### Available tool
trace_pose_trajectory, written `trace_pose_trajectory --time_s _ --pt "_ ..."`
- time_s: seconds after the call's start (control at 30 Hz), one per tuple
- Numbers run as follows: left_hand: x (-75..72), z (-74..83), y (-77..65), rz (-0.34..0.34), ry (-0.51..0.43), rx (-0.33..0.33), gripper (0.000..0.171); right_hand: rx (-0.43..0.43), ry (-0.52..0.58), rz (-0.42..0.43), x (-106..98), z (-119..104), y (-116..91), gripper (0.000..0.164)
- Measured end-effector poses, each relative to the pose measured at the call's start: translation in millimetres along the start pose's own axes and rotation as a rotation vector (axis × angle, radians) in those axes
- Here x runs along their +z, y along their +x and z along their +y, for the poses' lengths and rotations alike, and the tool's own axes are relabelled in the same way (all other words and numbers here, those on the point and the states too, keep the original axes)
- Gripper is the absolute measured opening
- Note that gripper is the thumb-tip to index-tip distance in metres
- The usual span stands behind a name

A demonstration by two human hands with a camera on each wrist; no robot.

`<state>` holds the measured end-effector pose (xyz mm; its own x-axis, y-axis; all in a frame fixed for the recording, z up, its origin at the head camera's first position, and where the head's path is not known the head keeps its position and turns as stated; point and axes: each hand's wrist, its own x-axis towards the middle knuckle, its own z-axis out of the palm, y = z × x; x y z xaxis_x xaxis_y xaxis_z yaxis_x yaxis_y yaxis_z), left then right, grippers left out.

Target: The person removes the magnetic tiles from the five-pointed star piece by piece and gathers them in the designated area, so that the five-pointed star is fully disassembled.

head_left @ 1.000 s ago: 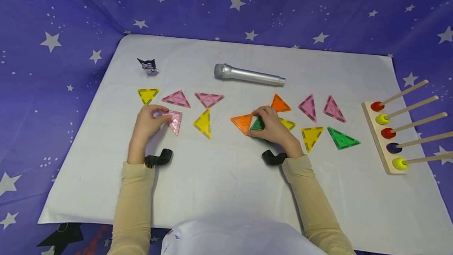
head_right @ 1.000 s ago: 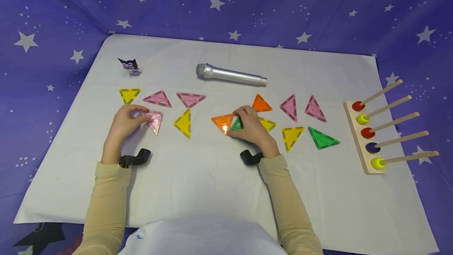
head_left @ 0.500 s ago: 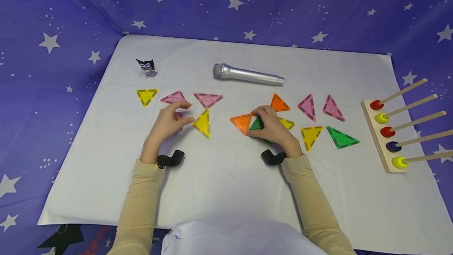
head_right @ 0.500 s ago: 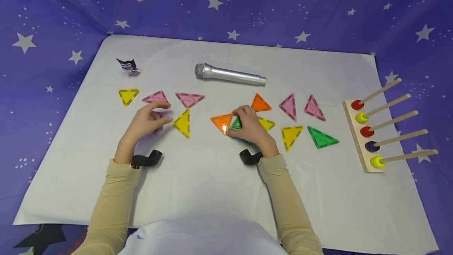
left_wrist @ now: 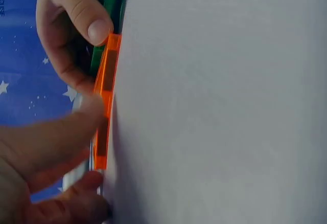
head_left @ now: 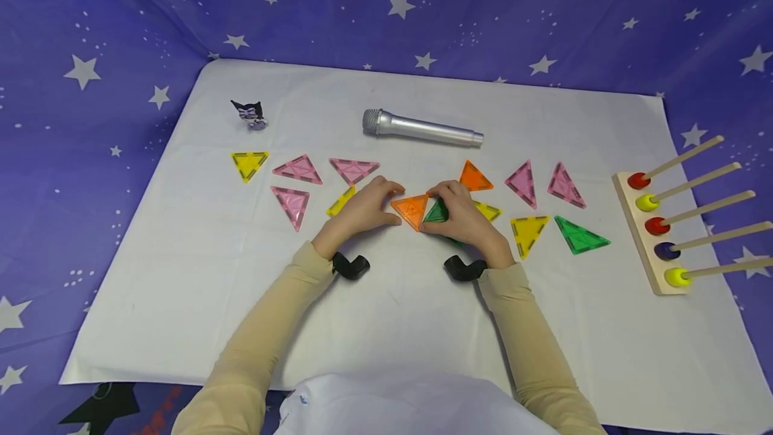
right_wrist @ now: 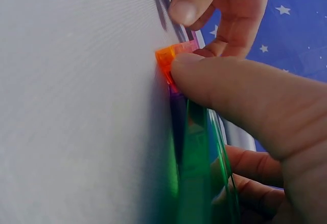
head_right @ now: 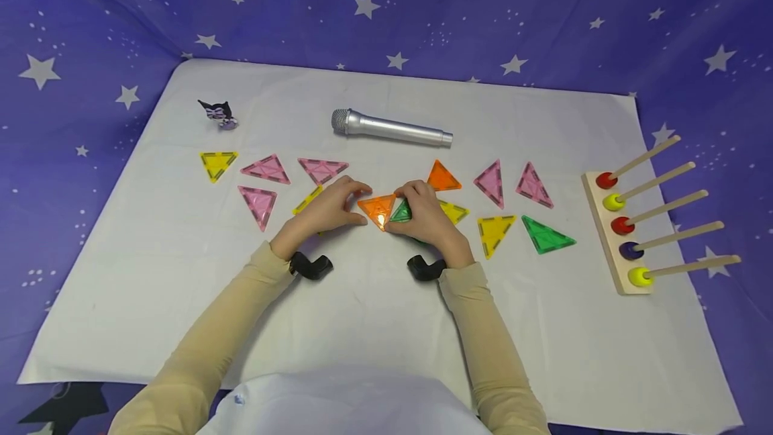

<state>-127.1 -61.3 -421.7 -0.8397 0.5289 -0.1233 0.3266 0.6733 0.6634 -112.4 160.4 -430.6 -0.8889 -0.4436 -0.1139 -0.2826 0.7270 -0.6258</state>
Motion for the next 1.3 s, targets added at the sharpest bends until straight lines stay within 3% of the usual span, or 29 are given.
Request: trace_pose_trajectory --time_s 0.2,0.37,0.53,0.8,1.03,1.3 --pt "2.9 4.3 6.9 0.004 0.05 -0.07 0.036 -0.01 0.009 0.01 0 0 0 0.061" --pt "2.8 3.6 8.3 0.029 0.0 -0.065 0.032 -0.012 0.007 0.004 -1 0 1 0.06" --pt "3.3 -1.2 7.1 0.056 -0.188 -0.045 0.029 -0.014 0.001 -0.004 -1 0 1 0.06" --pt "3.7 -12.0 -1.3 0.026 -0.536 -0.052 0.027 -0.005 0.012 -0.014 -1 1 1 0.059" --pt "-21.4 -24.0 -25.7 0.066 -0.701 -0.103 0.028 -0.017 0.028 -0.013 0 2 1 0.057" --pt "-62.5 -56.0 -80.3 0.213 -0.678 -0.232 0.03 -0.027 0.032 -0.006 1 1 0 0.057"
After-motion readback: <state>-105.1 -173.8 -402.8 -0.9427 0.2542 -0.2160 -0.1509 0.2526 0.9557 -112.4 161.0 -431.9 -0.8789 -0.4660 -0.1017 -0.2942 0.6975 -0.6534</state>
